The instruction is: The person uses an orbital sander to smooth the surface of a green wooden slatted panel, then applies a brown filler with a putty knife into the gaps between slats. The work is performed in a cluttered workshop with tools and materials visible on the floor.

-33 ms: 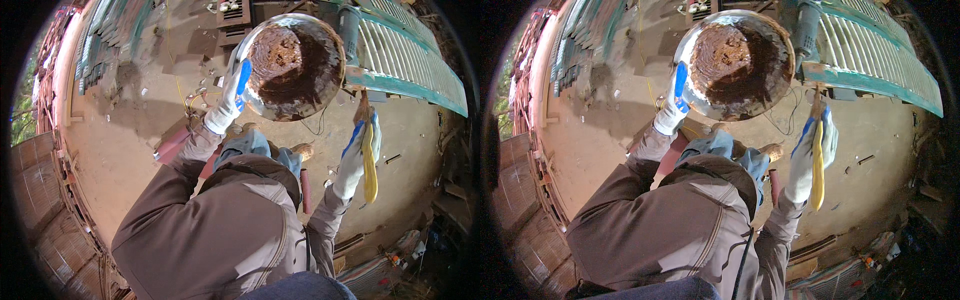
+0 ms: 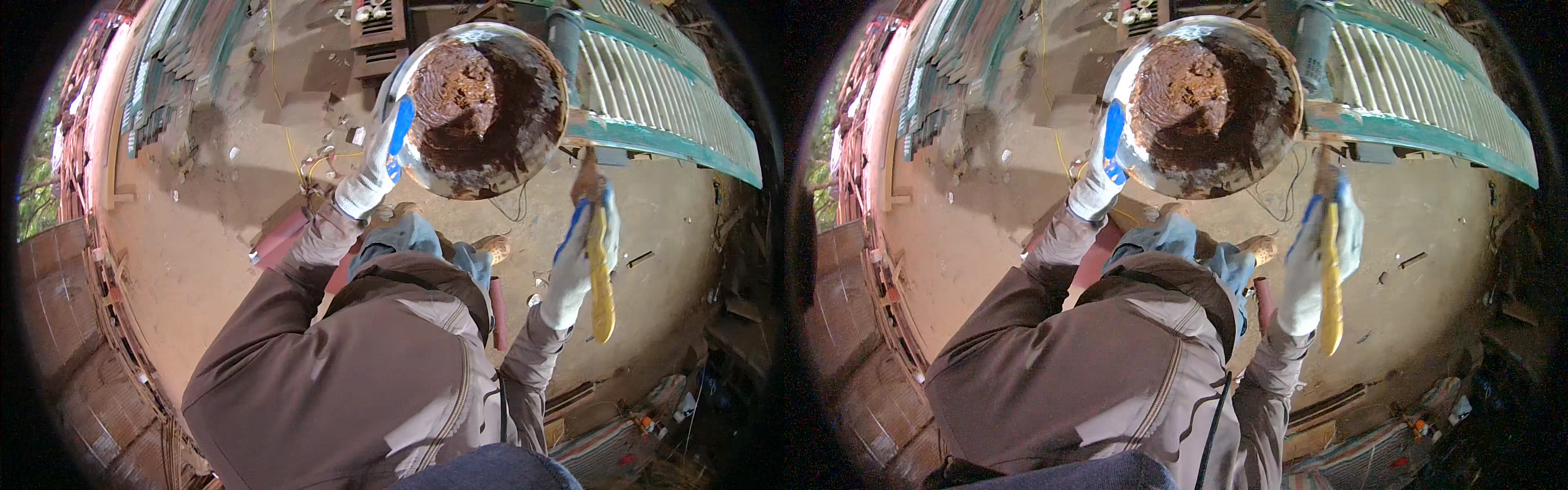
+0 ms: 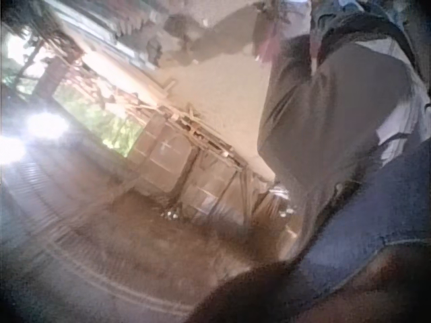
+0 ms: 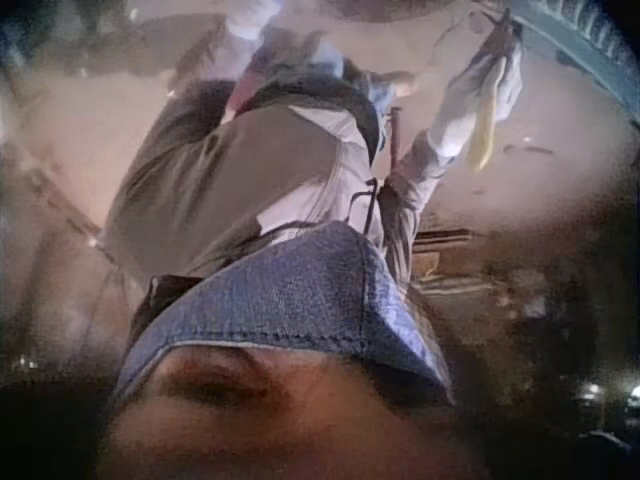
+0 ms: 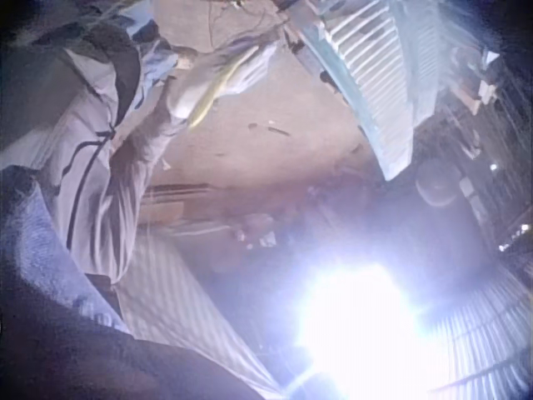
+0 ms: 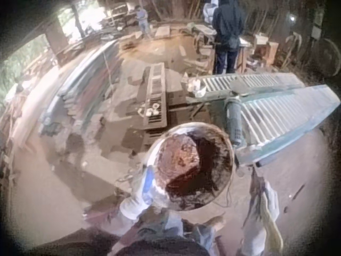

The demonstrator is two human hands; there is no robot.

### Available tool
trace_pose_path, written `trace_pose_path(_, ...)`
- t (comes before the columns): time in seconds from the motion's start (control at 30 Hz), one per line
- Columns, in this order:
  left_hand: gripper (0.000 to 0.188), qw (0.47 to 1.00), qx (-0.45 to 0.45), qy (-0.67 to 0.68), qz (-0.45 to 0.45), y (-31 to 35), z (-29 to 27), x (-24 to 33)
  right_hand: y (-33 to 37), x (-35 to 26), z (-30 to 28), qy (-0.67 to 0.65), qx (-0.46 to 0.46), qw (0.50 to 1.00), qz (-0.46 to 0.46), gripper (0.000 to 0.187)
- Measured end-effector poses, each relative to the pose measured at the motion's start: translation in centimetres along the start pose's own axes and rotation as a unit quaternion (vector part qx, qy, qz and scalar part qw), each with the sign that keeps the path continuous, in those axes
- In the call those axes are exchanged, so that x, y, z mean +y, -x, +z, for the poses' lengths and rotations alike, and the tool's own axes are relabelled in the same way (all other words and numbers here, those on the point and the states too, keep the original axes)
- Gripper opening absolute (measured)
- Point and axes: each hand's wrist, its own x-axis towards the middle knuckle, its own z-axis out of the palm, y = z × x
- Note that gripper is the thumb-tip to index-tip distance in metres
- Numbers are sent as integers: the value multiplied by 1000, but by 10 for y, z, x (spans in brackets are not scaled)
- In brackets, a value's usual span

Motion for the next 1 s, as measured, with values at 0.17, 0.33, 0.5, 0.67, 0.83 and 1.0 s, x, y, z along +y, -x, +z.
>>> trace_pose_path(0.17, 65, 992, 4, 65, -110, -82, 97, 75, -33, -13, -14, 69, -96, 972, -203, 31)
trace_pose_path(0.33, 81, 990, -52, 60, -117, -99, 172, 93, -44, -3, -32, 150, -149, 935, -284, 37)
trace_pose_path(0.5, 86, 982, -48, 107, -147, -82, 230, 79, -49, 36, -73, 132, -113, 963, -206, 39)
trace_pose_path(0.67, 85, 952, -46, 197, -228, -72, 290, 87, -40, 78, -114, 73, -56, 988, -127, 35)
trace_pose_path(0.83, 76, 976, -46, 139, -158, -49, 335, 76, -27, 97, -147, 66, -25, 996, -59, 36)
trace_pose_path(1.0, 67, 974, -64, 3, -219, -41, 376, 76, -22, 110, -170, 160, -110, 977, -82, 49)
